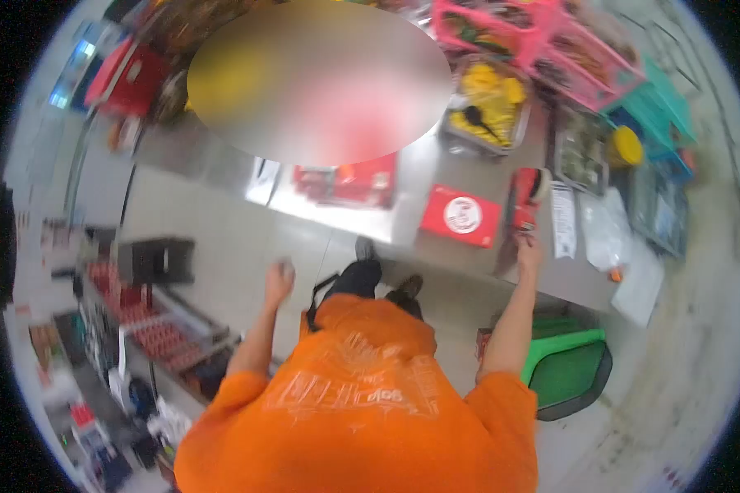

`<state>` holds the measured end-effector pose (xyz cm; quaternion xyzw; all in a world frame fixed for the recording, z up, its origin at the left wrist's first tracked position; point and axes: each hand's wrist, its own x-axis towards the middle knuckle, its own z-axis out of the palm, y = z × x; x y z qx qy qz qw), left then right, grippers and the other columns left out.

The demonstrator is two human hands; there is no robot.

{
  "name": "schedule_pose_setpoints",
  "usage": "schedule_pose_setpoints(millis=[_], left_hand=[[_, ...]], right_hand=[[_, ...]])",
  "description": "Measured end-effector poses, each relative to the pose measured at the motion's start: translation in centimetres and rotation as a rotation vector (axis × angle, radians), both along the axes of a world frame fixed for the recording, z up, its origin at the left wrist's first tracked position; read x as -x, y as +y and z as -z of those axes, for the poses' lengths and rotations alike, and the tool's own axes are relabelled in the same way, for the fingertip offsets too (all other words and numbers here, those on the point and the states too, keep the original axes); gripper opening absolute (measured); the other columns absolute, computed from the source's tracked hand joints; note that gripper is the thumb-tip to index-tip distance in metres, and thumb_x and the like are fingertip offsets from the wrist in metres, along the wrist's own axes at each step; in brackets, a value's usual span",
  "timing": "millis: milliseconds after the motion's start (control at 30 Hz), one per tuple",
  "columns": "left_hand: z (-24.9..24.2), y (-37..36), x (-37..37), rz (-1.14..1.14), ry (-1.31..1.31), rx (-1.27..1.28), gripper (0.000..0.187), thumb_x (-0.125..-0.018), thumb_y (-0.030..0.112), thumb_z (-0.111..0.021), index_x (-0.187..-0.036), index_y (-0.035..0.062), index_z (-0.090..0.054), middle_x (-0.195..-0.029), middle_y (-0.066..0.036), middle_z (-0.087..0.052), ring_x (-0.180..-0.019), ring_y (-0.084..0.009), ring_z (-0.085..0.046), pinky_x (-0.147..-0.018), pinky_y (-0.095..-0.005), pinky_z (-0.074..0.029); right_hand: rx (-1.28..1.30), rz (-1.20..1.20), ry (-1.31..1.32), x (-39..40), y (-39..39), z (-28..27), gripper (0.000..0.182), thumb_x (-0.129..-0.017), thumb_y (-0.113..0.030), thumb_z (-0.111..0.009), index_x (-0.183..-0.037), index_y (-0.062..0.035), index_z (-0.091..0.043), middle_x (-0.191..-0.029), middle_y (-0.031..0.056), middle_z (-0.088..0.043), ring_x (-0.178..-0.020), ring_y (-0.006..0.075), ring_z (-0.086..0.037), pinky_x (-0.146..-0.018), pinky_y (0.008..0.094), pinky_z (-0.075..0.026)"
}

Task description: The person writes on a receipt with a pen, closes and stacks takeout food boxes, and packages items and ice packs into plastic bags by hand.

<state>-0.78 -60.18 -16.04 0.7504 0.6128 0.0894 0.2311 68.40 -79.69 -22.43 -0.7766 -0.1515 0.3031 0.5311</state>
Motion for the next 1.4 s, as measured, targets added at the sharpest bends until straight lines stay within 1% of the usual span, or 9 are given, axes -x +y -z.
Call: schedule_pose_setpoints(millis=[67, 300, 500, 633, 767, 1000, 1200, 1300, 1400], left_hand=[[-1.4, 6.3, 0.5, -0.185, -0.009, -0.092, 0.046, -0.09, 0.028, -0.063, -0.125, -0.0014, -0.056, -0.126, -0.025, -0.056, -0.119, -0.039, -0.052, -0.103, -0.046, -0.04], [-4.3, 27.9, -4.8, -0.29, 0.135, -0.153, 0.059, -0.085, 0.049, -0.064, -0.113, -0.0028, -0.061, -0.117, -0.022, -0.059, -0.112, -0.0362, -0.054, -0.097, -0.0476, -0.043], [-4.0, 34.8, -4.2, -0.108, 0.291, 0.133, 0.06, -0.082, 0.056, -0.063, -0.097, -0.0023, -0.065, -0.104, -0.021, -0.063, -0.102, -0.0337, -0.059, -0.088, -0.0447, -0.048], [0.5, 37.9, 0.7, -0.351, -0.349, 0.062, 0.06, -0.082, 0.034, -0.074, -0.123, -0.0064, -0.056, -0.111, -0.019, -0.066, -0.087, -0.0263, -0.066, -0.086, -0.0388, -0.05], [-10.6, 34.0, 0.5, -0.437, -0.794, 0.21, 0.072, -0.079, 0.014, -0.076, -0.141, -0.0022, -0.042, -0.122, -0.023, -0.062, -0.111, -0.0246, -0.061, -0.093, -0.0372, -0.049], [-23.7, 13.4, -4.2, 0.454, -0.681, 0.512, 0.037, -0.084, 0.0, -0.06, -0.12, 0.005, -0.067, -0.118, -0.015, -0.068, -0.112, -0.0224, -0.063, -0.095, -0.0337, -0.047], [-23.6, 5.1, -17.6, 0.735, -0.654, 0.824, 0.034, -0.088, 0.002, -0.062, -0.121, 0.0042, -0.066, -0.102, -0.015, -0.072, -0.083, -0.017, -0.066, -0.078, -0.0298, -0.051], [-19.1, 1.3, -24.7, 0.744, -0.634, 0.911, 0.031, -0.09, 0.005, -0.062, -0.121, 0.0037, -0.066, -0.096, -0.011, -0.072, -0.075, -0.0129, -0.061, -0.07, -0.0281, -0.05], [-10.9, -2.2, -31.5, 0.523, -0.691, 1.049, 0.027, -0.093, 0.009, -0.062, -0.118, 0.003, -0.068, -0.092, -0.005, -0.07, -0.07, -0.0101, -0.057, -0.066, -0.0258, -0.05]], right_hand=[[0.588, -0.172, -0.579, 2.4, 2.0, -5.4, 0.03, -0.082, -0.024, -0.069, -0.098, 0.0008, -0.073, -0.09, 0.0183, -0.072, -0.084, 0.032, -0.069, -0.077, 0.0425, -0.051], [0.558, 0.068, -0.729, 8.2, -0.3, -7.0, 0.033, -0.085, -0.03, -0.064, -0.087, 0.0016, -0.072, -0.087, 0.0216, -0.07, -0.081, 0.0357, -0.067, -0.075, 0.0441, -0.05], [0.427, 0.137, -0.593, 26.6, -1.4, -12.3, 0.021, -0.084, -0.018, -0.068, -0.088, 0.0024, -0.071, -0.076, 0.0099, -0.067, -0.073, 0.0194, -0.062, -0.069, 0.0339, -0.05], [0.439, 0.022, -0.267, 34.8, 0.1, -11.0, 0.018, -0.083, -0.014, -0.07, -0.092, 0.0014, -0.069, -0.084, 0.0109, -0.067, -0.075, 0.0185, -0.064, -0.071, 0.0315, -0.052], [0.235, -0.479, 0.023, 41.4, 11.4, -21.6, 0.014, -0.084, -0.009, -0.071, -0.095, 0.0001, -0.071, -0.103, 0.0127, -0.066, -0.088, 0.0195, -0.065, -0.076, 0.0287, -0.052], [-0.383, -0.716, 0.231, 41.8, 21.0, -31.9, 0.015, -0.083, -0.009, -0.073, -0.096, -0.0003, -0.074, -0.144, 0.0166, -0.045, -0.126, 0.0252, -0.047, -0.1, 0.0381, -0.043], [-0.038, -0.202, 0.073, 34.2, 16.0, -30.4, 0.015, -0.088, -0.013, -0.07, -0.095, 0.0005, -0.073, -0.089, 0.0088, -0.073, -0.086, 0.0095, -0.063, -0.078, 0.0283, -0.051], [0.029, -0.14, -0.024, 25.5, 12.5, -24.5, 0.021, -0.085, -0.018, -0.073, -0.095, 0.0008, -0.073, -0.102, 0.0109, -0.07, -0.093, 0.0166, -0.064, -0.086, 0.0332, -0.05], [0.033, -0.28, -0.865, 17.9, 12.1, -18.0, 0.025, -0.08, -0.024, -0.076, -0.093, -0.0027, -0.074, -0.115, 0.0128, -0.064, -0.107, 0.0254, -0.059, -0.099, 0.0442, -0.041]])
